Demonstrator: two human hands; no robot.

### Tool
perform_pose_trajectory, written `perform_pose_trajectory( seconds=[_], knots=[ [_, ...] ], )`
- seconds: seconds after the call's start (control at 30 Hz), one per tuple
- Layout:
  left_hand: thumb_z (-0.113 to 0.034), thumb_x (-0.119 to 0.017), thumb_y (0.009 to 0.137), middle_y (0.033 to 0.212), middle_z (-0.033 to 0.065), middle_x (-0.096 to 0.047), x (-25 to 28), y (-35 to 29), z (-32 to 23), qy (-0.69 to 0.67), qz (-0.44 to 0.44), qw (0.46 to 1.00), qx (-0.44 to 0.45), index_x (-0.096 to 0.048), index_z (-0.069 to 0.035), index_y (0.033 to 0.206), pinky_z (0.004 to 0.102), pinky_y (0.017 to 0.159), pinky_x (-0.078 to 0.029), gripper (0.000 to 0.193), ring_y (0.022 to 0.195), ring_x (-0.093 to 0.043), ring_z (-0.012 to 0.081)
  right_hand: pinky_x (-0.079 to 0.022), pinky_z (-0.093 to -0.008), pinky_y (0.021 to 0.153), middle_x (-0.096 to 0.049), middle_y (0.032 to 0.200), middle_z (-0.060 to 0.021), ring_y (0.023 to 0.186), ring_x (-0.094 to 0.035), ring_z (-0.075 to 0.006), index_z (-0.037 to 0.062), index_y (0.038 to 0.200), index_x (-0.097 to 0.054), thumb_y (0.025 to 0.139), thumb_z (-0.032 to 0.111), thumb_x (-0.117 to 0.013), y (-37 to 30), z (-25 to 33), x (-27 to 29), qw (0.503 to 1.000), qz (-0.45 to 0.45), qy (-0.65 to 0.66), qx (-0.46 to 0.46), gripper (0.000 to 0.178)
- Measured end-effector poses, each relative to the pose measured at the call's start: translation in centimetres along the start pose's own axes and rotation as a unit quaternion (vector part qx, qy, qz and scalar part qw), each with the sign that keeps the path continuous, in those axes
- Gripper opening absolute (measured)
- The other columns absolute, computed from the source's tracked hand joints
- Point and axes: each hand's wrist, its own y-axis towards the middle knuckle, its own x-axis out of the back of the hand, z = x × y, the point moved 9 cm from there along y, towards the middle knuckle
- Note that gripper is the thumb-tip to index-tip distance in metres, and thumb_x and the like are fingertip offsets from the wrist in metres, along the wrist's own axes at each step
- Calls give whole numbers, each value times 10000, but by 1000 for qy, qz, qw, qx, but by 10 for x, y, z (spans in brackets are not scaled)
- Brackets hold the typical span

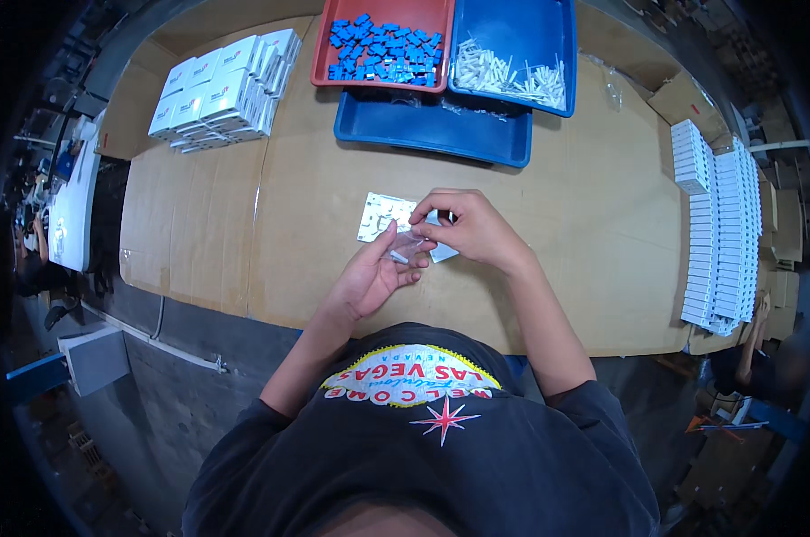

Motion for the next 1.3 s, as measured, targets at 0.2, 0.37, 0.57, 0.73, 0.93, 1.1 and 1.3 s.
perform_pose_trajectory(
  seconds=[0.2, 0.37, 0.57, 0.73, 0.93, 1.1, 1.3],
  knots=[
    [-444, -427, 1138, 1168, 77, -720, 2, -1, 0, 29, -10, 1000, -1, -604, -89, 1315, 335, 846, -561, 434, 998, -700, 177, -546, -302, 837, -690, 1128, -79, 977, -673, -153, 14, 1041, -776, 917, 67, -757, 10, 0, -16, 992, 124, 22, 18, 136],
    [-417, -423, 1144, 1144, 72, -706, 0, -3, -1, -6, -5, 1000, -8, -581, -97, 1319, 329, 824, -575, 398, 993, -701, 181, -537, -339, 924, -685, 1211, -93, 1078, -660, -186, -12, 1114, -747, 1022, 117, -654, 8, 7, -24, 983, 180, 18, 33, 183],
    [-426, -405, 1147, 1120, 76, -700, -7, -2, -5, -16, 36, 999, -16, -576, -106, 1311, 336, 833, -579, 398, 988, -704, 188, -527, -359, 918, -702, 1218, -118, 1037, -679, -230, -28, 1166, -732, 1099, 262, -564, 7, 6, -31, 983, 182, 36, -5, 342],
    [-463, -409, 1140, 1098, 68, -699, -6, 0, -3, -24, 39, 999, -9, -587, -106, 1289, 331, 845, -578, 426, 985, -703, 183, -526, -356, 899, -697, 1197, -119, 997, -671, -226, -36, 1179, -716, 1113, 289, -541, 6, 1, -38, 981, 192, 24, -1, 376],
    [-477, -416, 1135, 1096, 55, -699, -7, 0, -3, -37, 40, 999, -6, -604, -111, 1261, 336, 851, -575, 431, 995, -699, 180, -527, -346, 878, -709, 1104, -114, 954, -670, -213, -47, 1157, -710, 1115, 311, -539, 6, 3, -35, 984, 169, 55, 15, 399],
    [-472, -418, 1136, 1109, 56, -696, -8, -1, -2, -36, 37, 999, -3, -601, -111, 1270, 348, 857, -574, 426, 997, -699, 186, -530, -335, 861, -713, 1066, -95, 925, -665, -191, -41, 1169, -711, 1119, 326, -533, 5, -6, -37, 984, 167, 62, -11, 412],
    [-469, -408, 1138, 1124, 71, -698, -1, 0, -2, -24, 22, 999, -12, -583, -100, 1303, 356, 863, -575, 441, 994, -701, 200, -521, -345, 912, -695, 1171, -92, 1008, -647, -181, -73, 1176, -692, 1133, 273, -503, 6, 1, -47, 976, 200, 61, -52, 397]
  ],
)
